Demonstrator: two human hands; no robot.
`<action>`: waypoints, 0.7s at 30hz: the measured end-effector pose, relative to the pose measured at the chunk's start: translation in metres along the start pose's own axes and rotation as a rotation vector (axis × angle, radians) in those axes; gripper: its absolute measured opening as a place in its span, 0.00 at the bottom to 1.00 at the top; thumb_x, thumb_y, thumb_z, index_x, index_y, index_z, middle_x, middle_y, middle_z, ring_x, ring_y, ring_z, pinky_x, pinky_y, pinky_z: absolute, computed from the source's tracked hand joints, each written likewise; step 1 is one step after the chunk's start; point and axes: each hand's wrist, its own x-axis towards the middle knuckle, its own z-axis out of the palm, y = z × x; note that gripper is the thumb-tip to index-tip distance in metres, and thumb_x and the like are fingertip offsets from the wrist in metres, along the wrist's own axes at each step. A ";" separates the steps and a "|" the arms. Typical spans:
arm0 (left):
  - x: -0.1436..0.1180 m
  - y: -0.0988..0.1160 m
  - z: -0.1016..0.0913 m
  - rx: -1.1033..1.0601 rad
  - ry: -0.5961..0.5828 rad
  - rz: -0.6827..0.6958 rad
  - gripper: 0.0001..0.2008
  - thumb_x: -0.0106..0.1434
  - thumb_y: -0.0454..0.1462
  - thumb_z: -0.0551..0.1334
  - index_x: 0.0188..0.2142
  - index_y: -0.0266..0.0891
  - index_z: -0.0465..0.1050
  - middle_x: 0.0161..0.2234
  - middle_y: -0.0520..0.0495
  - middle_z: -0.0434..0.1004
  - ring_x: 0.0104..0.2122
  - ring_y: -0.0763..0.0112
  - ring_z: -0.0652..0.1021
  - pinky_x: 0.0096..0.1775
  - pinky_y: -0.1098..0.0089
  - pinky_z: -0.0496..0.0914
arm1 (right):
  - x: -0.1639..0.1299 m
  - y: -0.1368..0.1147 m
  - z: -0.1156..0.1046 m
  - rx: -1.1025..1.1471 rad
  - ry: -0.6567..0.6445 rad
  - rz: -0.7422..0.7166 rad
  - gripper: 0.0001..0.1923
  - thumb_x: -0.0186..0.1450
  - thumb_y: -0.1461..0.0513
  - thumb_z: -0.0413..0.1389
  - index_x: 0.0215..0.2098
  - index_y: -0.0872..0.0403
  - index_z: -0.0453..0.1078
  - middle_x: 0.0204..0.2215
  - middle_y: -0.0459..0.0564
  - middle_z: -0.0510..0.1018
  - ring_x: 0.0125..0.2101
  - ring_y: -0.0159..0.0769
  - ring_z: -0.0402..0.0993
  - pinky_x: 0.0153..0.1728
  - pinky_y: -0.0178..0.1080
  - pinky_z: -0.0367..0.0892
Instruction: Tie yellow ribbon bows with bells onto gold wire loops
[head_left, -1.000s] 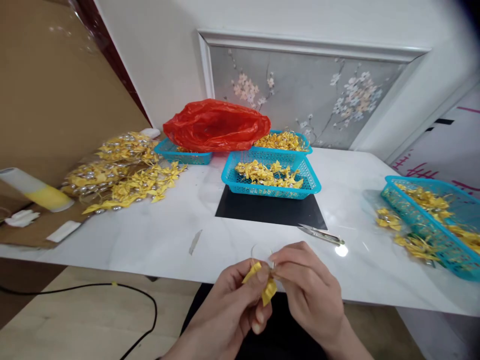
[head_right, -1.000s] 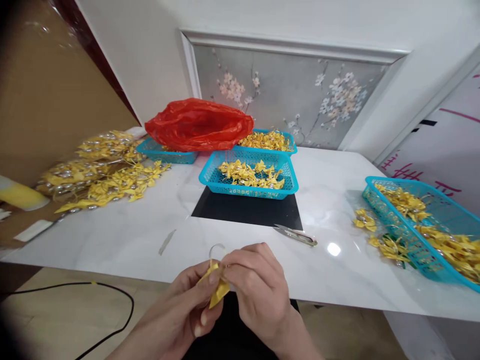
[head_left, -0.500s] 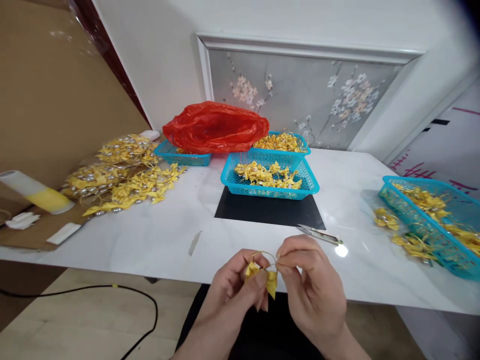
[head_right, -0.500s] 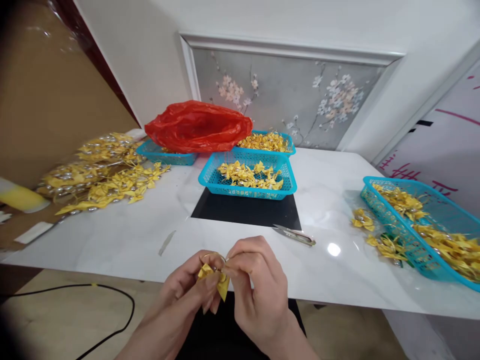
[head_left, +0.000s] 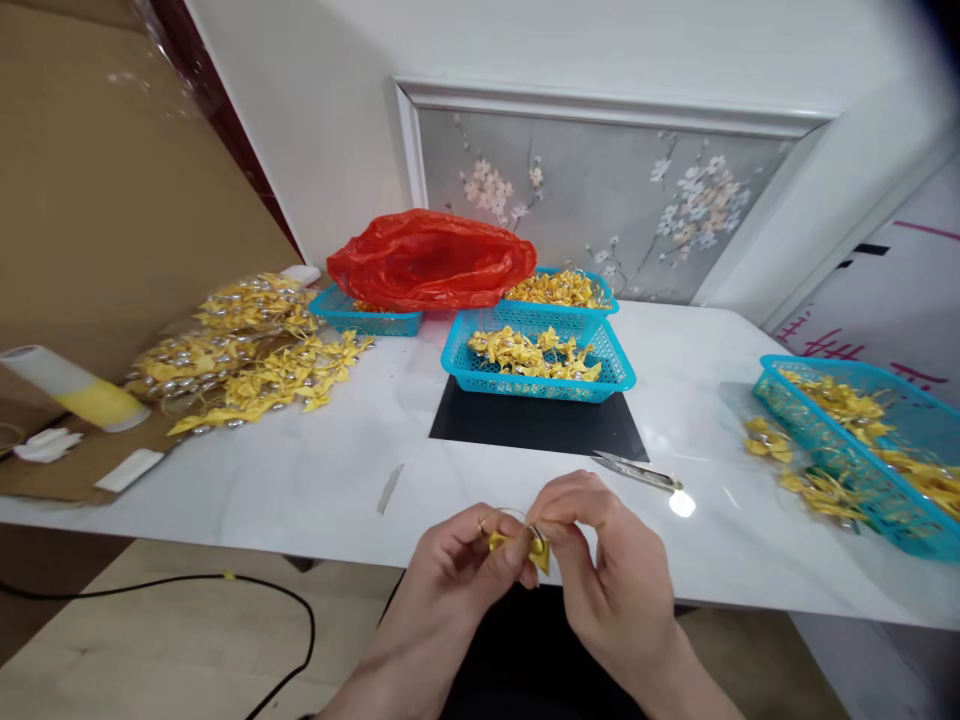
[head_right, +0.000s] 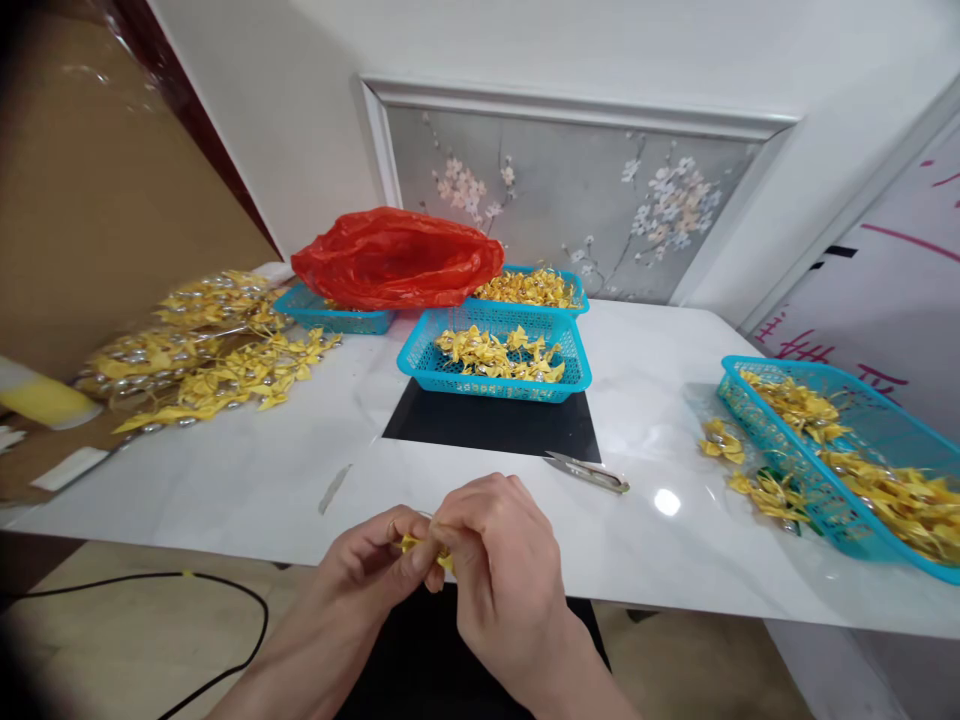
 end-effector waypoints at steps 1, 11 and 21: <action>0.000 -0.001 0.000 -0.015 0.008 -0.021 0.13 0.61 0.43 0.69 0.26 0.38 0.75 0.25 0.53 0.71 0.31 0.70 0.67 0.37 0.71 0.62 | 0.001 0.000 0.000 0.005 -0.010 -0.004 0.10 0.67 0.73 0.49 0.36 0.53 0.64 0.27 0.45 0.75 0.29 0.31 0.71 0.31 0.37 0.67; 0.000 -0.001 -0.002 -0.047 -0.007 -0.083 0.12 0.59 0.44 0.70 0.27 0.37 0.78 0.27 0.50 0.72 0.32 0.68 0.67 0.38 0.68 0.62 | -0.001 0.005 -0.001 0.045 -0.038 0.080 0.09 0.69 0.71 0.48 0.37 0.51 0.63 0.28 0.44 0.72 0.29 0.31 0.71 0.31 0.35 0.68; 0.000 0.000 0.001 0.038 -0.014 -0.066 0.13 0.59 0.44 0.69 0.26 0.37 0.78 0.25 0.53 0.69 0.29 0.72 0.65 0.34 0.73 0.61 | 0.010 -0.005 -0.009 0.031 0.132 0.142 0.08 0.70 0.70 0.51 0.36 0.51 0.64 0.30 0.41 0.72 0.30 0.25 0.70 0.32 0.29 0.67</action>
